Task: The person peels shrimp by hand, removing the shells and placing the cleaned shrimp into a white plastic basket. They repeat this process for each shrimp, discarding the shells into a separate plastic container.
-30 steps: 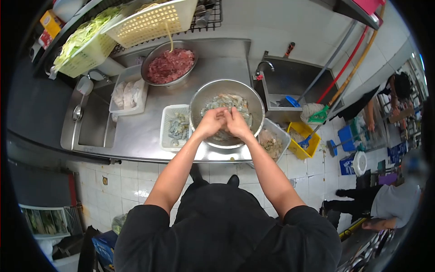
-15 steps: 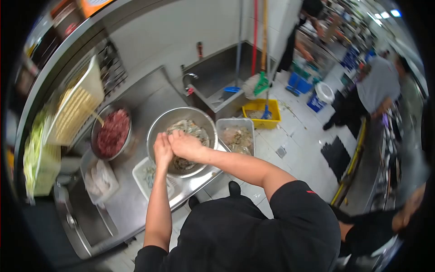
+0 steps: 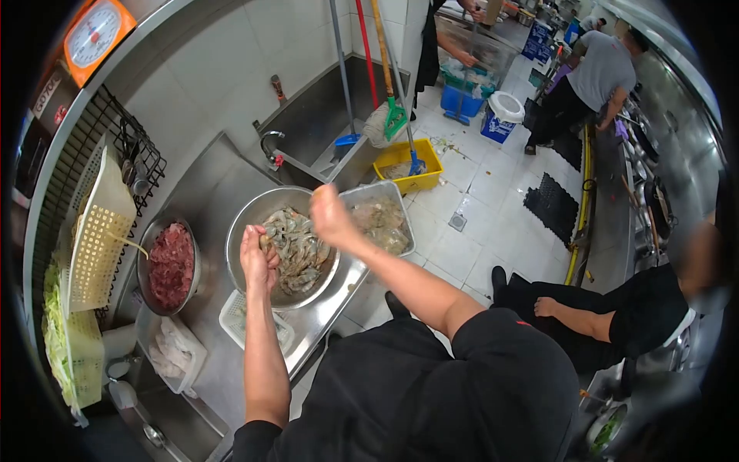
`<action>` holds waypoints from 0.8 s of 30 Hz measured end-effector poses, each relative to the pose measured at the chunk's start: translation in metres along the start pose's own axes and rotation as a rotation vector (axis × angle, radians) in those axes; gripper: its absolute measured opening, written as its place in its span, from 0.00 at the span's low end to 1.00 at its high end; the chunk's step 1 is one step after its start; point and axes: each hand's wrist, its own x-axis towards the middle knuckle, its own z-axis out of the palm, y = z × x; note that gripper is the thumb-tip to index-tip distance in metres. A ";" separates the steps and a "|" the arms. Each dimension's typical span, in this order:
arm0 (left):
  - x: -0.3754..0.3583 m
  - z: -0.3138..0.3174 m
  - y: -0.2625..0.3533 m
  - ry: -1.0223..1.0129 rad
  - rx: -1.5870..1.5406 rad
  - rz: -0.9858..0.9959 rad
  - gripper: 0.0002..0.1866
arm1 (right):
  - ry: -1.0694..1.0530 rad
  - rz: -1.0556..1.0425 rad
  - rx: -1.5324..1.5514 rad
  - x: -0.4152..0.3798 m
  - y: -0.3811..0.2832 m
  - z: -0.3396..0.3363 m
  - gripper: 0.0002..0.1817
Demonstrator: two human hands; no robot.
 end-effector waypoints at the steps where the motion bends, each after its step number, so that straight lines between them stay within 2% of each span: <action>1: -0.002 -0.006 0.001 -0.010 -0.050 -0.060 0.16 | 0.134 -0.030 -0.087 0.011 0.022 -0.012 0.10; 2: -0.002 -0.008 -0.003 0.013 -0.057 -0.056 0.16 | 0.260 -0.057 -0.168 0.019 0.050 -0.021 0.12; 4: 0.002 -0.013 -0.017 0.055 -0.101 -0.060 0.14 | -0.080 0.213 -0.681 0.026 0.094 -0.051 0.15; 5: 0.002 -0.020 -0.024 0.091 -0.107 -0.042 0.14 | 0.026 0.135 -0.778 0.017 0.104 -0.049 0.16; 6: 0.005 -0.023 -0.030 0.042 -0.090 -0.020 0.14 | 0.144 0.052 -0.870 0.012 0.107 -0.044 0.18; 7: 0.007 -0.022 -0.033 -0.009 -0.073 0.001 0.16 | 0.119 0.031 -0.852 0.013 0.090 -0.041 0.18; 9: 0.001 -0.012 -0.033 0.038 -0.088 0.013 0.16 | -0.189 -0.017 -0.336 0.014 0.020 -0.035 0.16; 10: -0.003 -0.003 -0.030 0.082 -0.112 0.012 0.16 | -0.229 -0.025 -0.321 0.012 -0.001 -0.025 0.16; 12: -0.002 -0.002 -0.036 0.079 -0.187 0.057 0.15 | -0.736 0.050 -0.151 0.004 -0.029 -0.002 0.14; 13: -0.001 -0.003 -0.037 0.033 -0.248 0.090 0.15 | -0.763 0.041 -0.146 -0.004 -0.028 0.012 0.14; 15: -0.001 -0.004 -0.036 0.042 -0.291 0.127 0.15 | -0.661 -0.187 -0.175 -0.018 -0.026 0.033 0.12; 19: -0.006 -0.010 -0.033 0.077 -0.389 0.119 0.12 | -0.662 -0.062 -0.130 -0.026 -0.037 0.046 0.09; 24: -0.008 -0.021 -0.030 0.122 -0.494 0.039 0.11 | -0.605 -0.147 -0.059 -0.034 -0.039 0.057 0.08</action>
